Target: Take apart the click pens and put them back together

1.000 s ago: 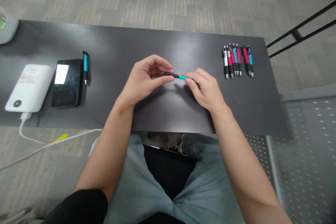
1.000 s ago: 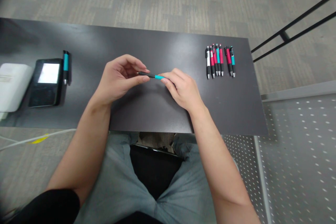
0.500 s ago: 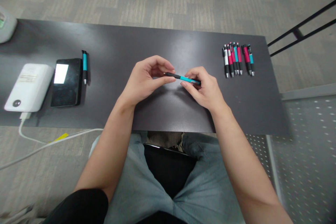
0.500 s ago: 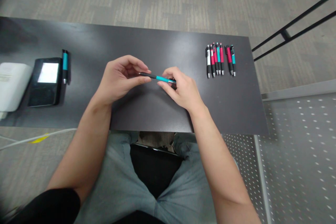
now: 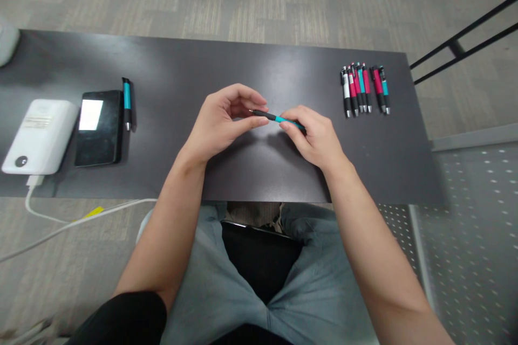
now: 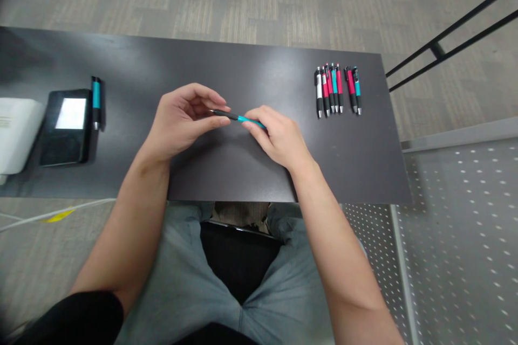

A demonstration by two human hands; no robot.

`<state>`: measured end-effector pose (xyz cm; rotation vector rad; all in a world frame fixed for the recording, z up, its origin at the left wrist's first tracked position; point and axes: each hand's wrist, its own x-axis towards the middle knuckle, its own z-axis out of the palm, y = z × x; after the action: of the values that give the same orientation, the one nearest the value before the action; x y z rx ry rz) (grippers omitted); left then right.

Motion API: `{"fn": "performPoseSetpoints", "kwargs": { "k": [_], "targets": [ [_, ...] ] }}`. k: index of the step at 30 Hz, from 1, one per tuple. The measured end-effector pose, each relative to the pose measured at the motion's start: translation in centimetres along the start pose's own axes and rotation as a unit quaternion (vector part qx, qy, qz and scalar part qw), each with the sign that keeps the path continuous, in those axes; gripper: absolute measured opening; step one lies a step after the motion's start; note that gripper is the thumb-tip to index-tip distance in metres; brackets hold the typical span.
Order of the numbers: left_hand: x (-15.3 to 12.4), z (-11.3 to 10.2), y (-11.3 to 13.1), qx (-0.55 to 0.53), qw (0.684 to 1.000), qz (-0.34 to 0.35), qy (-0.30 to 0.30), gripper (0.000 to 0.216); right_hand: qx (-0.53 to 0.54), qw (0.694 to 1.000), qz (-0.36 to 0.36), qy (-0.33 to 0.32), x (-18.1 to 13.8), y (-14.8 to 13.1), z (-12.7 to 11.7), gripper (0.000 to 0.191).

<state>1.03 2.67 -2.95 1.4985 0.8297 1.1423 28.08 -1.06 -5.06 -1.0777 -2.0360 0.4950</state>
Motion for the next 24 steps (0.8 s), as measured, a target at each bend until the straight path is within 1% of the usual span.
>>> {"fn": "performPoseSetpoints", "kwargs": {
  "k": [2, 3, 6, 9, 11, 12, 15, 17, 20, 24],
  "targets": [
    [-0.1, 0.1, 0.1, 0.007, 1.000, 0.000, -0.004, 0.069, 0.000, 1.000, 0.007, -0.016, 0.1, -0.1, 0.0, 0.055],
    [-0.1, 0.1, 0.1, 0.010, 1.000, -0.001, -0.005, 0.070, 0.000, 1.000, 0.014, -0.021, 0.1, 0.0, -0.1, 0.054],
    [-0.1, 0.2, 0.3, 0.015, 1.000, -0.005, -0.013, 0.070, 0.007, 0.999, 0.027, -0.015, -0.1, 0.0, 0.0, 0.043],
    [-0.1, 0.2, 0.5, 0.017, 1.000, -0.012, -0.021, 0.076, 0.009, 1.000, 0.013, -0.011, -0.2, 0.0, 0.0, 0.032],
    [-0.2, 0.1, 0.5, 0.027, 0.999, -0.013, -0.014, 0.083, 0.000, 1.000, 0.006, -0.013, -0.1, -0.1, -0.1, 0.032],
    [-0.2, 0.0, 0.5, 0.038, 0.999, -0.014, -0.007, 0.083, -0.006, 1.000, 0.007, -0.013, -0.1, -0.1, -0.1, 0.032],
    [-0.3, 0.0, 0.7, 0.093, 0.995, -0.023, 0.000, 0.069, -0.017, 1.000, 0.008, 0.000, -0.1, -0.1, -0.1, 0.035],
    [-0.4, 0.0, 0.9, 0.122, 0.992, -0.027, -0.004, 0.066, -0.019, 1.000, -0.002, 0.011, -0.2, -0.1, -0.1, 0.036],
    [-0.4, 0.1, 1.3, 0.133, 0.991, -0.014, 0.003, 0.062, -0.024, 0.999, -0.012, 0.017, -0.1, -0.2, -0.1, 0.038],
    [-0.3, 0.1, 1.2, 0.126, 0.992, 0.007, 0.003, 0.055, -0.032, 0.999, -0.004, 0.022, 0.0, -0.3, -0.1, 0.048]
  ]
}}
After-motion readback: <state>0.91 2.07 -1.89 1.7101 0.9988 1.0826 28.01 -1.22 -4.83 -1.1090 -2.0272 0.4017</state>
